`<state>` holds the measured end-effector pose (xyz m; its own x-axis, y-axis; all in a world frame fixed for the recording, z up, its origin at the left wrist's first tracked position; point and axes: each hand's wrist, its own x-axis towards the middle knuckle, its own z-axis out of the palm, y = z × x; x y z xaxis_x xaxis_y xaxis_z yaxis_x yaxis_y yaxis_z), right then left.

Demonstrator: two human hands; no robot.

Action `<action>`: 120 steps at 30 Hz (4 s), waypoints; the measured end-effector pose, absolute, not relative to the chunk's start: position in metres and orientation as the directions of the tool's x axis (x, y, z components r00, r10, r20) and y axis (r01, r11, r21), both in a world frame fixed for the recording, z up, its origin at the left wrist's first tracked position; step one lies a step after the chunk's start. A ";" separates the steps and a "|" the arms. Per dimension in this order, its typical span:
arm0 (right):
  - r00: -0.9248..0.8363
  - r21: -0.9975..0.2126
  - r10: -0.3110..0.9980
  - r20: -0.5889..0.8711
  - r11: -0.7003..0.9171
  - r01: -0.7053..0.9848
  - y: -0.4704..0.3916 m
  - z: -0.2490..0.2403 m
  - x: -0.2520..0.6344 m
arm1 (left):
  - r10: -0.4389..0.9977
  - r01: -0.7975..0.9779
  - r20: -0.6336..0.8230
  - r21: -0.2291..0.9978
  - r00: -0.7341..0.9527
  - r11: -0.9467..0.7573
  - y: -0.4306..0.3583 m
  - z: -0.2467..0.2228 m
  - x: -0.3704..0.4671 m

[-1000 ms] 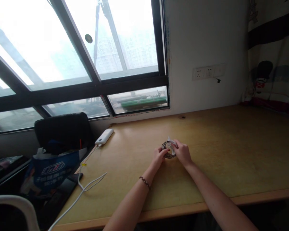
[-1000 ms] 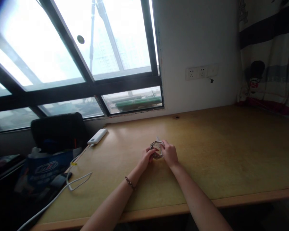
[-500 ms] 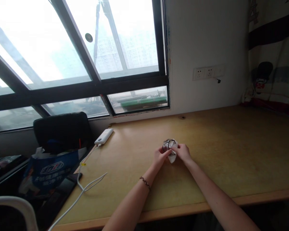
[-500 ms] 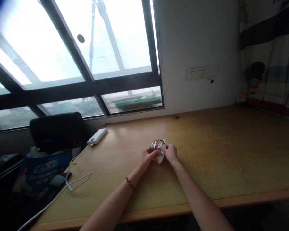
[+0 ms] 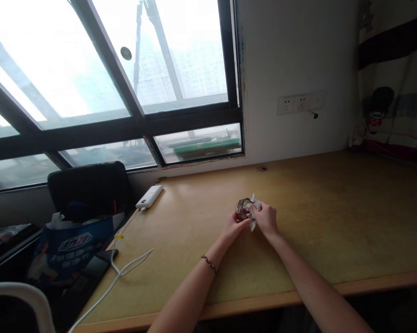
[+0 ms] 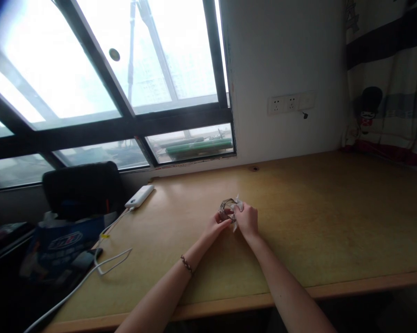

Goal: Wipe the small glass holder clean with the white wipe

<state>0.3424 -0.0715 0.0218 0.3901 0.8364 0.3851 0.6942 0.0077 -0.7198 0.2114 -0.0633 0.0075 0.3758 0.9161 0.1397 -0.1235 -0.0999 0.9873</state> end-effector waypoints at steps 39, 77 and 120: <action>0.371 -0.760 0.922 0.110 -0.162 0.629 -0.062 0.010 0.345 | 0.945 -0.062 0.154 0.988 0.290 -0.142 -0.063 0.008 0.216; 0.204 -0.756 0.964 0.171 -0.004 0.654 -0.072 0.027 0.342 | 0.893 -0.026 -0.070 0.995 0.445 0.092 -0.051 0.003 0.192; 0.271 -0.716 0.962 -0.045 -0.220 0.663 -0.062 0.011 0.341 | 0.952 -0.049 0.084 0.996 0.295 -0.073 -0.052 0.008 0.204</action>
